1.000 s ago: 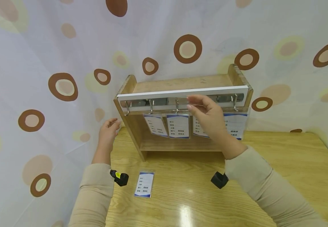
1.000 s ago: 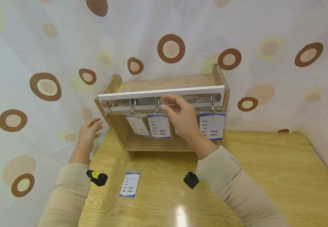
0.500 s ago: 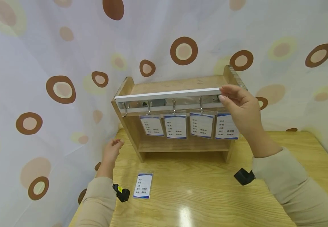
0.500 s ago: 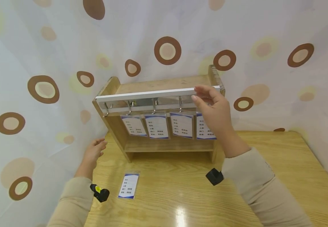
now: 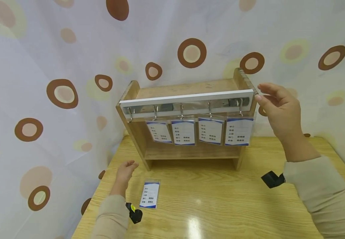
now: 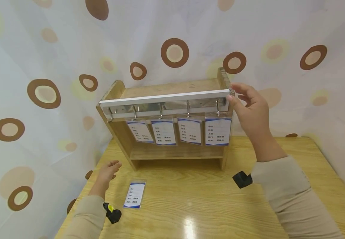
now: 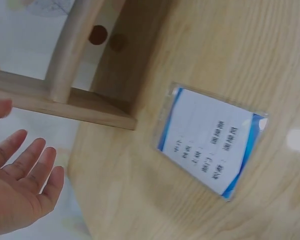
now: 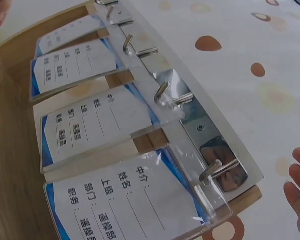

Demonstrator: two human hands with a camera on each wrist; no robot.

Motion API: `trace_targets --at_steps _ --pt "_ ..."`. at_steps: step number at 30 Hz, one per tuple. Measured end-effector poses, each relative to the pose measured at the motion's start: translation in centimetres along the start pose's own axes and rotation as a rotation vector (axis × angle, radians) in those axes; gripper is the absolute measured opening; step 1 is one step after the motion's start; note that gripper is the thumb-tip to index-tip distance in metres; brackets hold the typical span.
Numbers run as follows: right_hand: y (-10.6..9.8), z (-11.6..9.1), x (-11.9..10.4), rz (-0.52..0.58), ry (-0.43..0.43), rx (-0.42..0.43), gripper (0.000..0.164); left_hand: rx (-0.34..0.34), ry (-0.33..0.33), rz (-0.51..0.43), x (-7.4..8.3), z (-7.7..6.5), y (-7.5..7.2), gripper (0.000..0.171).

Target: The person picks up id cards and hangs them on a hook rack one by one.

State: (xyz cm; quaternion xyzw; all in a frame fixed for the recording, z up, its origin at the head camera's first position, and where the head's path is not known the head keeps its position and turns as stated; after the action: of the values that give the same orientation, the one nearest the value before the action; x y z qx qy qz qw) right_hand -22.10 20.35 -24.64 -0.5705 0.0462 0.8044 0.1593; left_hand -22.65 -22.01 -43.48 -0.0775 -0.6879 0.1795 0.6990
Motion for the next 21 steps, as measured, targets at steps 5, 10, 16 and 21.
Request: trace_targets --at_steps 5,10,16,21 --pt "-0.5 0.6 0.8 -0.074 0.035 0.032 0.033 -0.02 -0.009 -0.02 -1.4 -0.5 1.2 0.045" --pt "-0.9 1.1 1.6 -0.093 0.067 0.016 0.037 -0.038 -0.034 0.024 -2.7 -1.1 2.2 0.045" --pt "-1.3 1.6 2.1 -0.1 0.087 -0.033 0.041 -0.064 -0.061 0.075 -4.3 -1.5 3.1 0.048" --pt "-1.2 2.2 2.5 -0.107 0.112 -0.107 0.045 -0.07 -0.07 0.077 -5.1 -2.0 4.0 0.046"
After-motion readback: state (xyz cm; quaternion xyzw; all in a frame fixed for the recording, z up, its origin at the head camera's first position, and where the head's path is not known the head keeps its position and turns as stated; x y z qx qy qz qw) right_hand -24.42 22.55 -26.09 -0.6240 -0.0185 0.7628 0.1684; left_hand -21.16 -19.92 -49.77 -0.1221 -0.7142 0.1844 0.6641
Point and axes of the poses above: each hand's wrist, its own z-axis towards the middle knuckle, its own y-axis out of the palm, x = y × z, the point moved 1 cm from there along z, towards the middle knuckle, and after that the axes turned 15 degrees about y, right-handed, at the moved point
